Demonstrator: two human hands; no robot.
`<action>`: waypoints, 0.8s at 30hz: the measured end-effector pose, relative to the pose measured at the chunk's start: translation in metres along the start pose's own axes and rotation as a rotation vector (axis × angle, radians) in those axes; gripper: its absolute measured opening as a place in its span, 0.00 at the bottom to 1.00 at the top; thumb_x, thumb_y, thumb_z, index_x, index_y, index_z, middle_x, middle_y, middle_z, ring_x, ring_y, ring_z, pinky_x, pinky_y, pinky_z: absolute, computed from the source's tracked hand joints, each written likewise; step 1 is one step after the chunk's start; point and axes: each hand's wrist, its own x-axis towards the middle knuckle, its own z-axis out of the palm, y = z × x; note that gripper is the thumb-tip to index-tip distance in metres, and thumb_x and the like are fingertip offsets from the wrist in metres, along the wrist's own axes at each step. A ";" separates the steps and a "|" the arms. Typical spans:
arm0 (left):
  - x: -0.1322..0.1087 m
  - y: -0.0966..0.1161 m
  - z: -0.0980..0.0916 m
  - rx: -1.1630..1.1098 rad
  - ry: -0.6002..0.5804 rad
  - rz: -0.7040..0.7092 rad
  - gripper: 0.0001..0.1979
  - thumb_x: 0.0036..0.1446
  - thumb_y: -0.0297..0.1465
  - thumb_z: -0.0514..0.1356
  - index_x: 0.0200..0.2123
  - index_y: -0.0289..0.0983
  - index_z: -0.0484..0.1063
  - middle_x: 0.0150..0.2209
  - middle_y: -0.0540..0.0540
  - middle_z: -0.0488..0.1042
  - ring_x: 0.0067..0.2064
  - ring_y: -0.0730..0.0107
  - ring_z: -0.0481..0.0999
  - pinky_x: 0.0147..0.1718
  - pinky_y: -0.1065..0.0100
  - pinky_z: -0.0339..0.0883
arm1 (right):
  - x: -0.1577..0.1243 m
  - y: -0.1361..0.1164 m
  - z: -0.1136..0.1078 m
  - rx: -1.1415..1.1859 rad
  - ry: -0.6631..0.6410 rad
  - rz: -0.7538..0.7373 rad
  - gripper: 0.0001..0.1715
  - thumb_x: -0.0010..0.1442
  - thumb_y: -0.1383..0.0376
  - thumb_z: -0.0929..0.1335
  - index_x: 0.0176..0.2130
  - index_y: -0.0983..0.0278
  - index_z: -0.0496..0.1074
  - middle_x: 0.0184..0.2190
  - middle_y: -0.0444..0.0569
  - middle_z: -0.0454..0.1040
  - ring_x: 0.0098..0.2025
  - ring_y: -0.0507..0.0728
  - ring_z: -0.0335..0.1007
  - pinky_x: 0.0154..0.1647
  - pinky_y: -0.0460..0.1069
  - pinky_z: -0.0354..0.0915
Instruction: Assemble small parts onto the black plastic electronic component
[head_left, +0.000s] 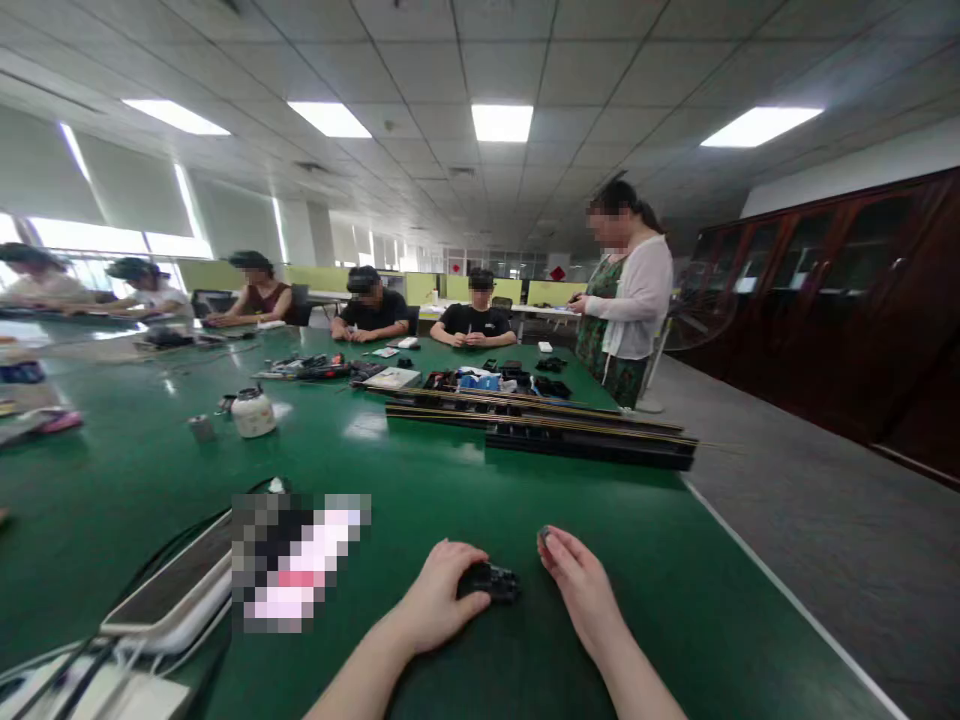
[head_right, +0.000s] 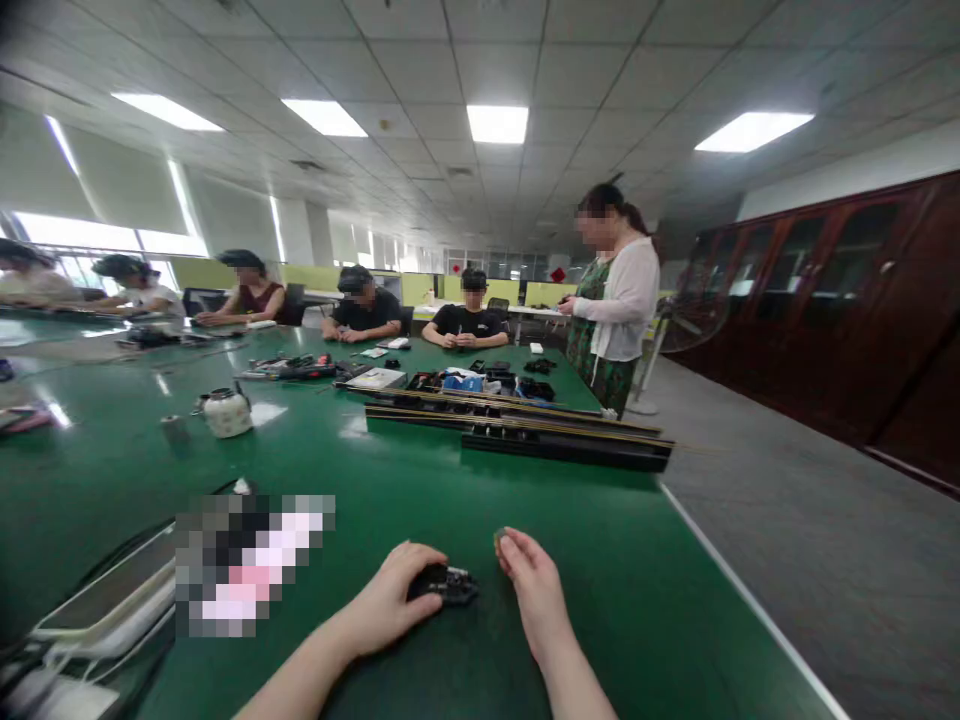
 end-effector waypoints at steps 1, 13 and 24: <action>0.000 0.000 0.000 0.000 0.002 0.009 0.17 0.48 0.32 0.61 0.44 0.40 0.67 0.45 0.46 0.70 0.49 0.62 0.65 0.53 0.59 0.52 | 0.000 0.000 -0.001 -0.006 0.003 -0.003 0.23 0.35 0.55 0.76 0.32 0.62 0.75 0.29 0.44 0.77 0.34 0.52 0.69 0.39 0.47 0.63; 0.002 -0.003 0.001 -0.003 0.014 0.027 0.17 0.48 0.33 0.60 0.44 0.41 0.67 0.44 0.47 0.70 0.48 0.62 0.65 0.54 0.58 0.49 | -0.004 -0.001 -0.001 -0.112 0.000 -0.019 0.24 0.38 0.55 0.75 0.35 0.63 0.74 0.33 0.49 0.77 0.39 0.58 0.70 0.45 0.52 0.63; 0.001 0.000 0.000 -0.001 0.003 0.009 0.17 0.47 0.32 0.60 0.44 0.41 0.67 0.44 0.47 0.70 0.48 0.61 0.65 0.52 0.59 0.52 | 0.001 0.005 -0.005 -0.214 -0.029 -0.049 0.23 0.40 0.54 0.74 0.37 0.63 0.74 0.36 0.50 0.77 0.42 0.59 0.71 0.48 0.53 0.63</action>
